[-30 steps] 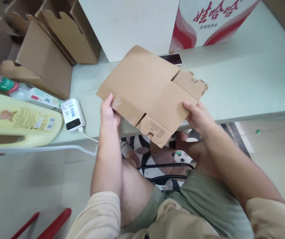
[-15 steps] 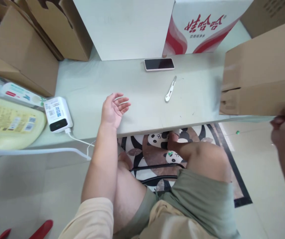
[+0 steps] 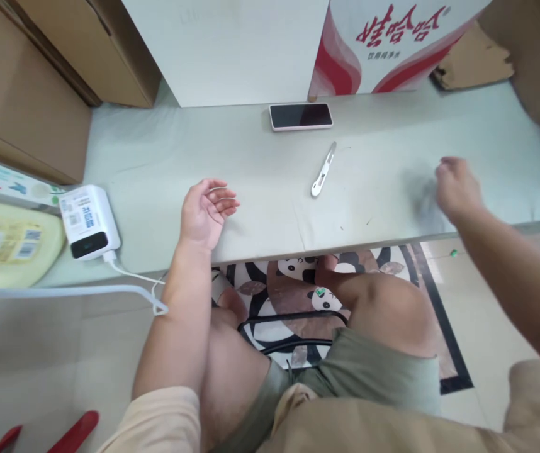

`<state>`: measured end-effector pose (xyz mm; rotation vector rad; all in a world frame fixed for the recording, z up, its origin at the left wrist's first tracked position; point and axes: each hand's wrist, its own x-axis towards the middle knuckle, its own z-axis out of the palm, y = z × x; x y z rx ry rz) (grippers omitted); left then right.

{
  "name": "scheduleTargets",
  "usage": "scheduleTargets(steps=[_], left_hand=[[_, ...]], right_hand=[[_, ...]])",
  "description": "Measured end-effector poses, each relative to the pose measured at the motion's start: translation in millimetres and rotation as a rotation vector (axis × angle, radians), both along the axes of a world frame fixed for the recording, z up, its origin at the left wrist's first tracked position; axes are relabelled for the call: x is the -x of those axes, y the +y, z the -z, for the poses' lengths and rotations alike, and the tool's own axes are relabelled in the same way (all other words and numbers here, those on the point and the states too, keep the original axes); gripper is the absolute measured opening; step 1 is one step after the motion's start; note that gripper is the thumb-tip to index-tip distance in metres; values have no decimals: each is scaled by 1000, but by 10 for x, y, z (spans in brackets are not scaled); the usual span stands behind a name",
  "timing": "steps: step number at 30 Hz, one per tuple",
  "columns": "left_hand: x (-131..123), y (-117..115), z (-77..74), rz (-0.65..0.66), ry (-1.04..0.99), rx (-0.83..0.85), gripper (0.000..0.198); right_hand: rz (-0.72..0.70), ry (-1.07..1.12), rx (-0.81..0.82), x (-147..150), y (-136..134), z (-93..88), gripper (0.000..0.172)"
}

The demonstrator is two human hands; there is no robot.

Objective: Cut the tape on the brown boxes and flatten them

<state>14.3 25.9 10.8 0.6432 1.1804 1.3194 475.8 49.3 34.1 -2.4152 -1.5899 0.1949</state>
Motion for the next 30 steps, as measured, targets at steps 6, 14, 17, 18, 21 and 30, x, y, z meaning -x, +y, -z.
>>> scheduleTargets(steps=[6, 14, 17, 18, 21, 30], left_hand=[[39, -100, -25, -9, 11, -30, 34], [122, -362, -257, -41, -97, -71, 33], [247, -451, -267, -52, -114, -90, 28], [295, -471, -260, -56, -116, -96, 27], [427, -496, -236, -71, -133, -116, 27], [627, -379, -261, -120, -179, -128, 32]], right_hand=[[-181, 42, 183, 305, -374, 184, 44], [-410, -64, 218, 856, -122, -151, 40], [-516, -91, 178, 1322, 33, -187, 47], [-555, -98, 167, 1503, 95, -189, 49], [-701, -146, 145, 2120, 298, -194, 54], [-1215, -104, -51, 4554, 544, -715, 65]])
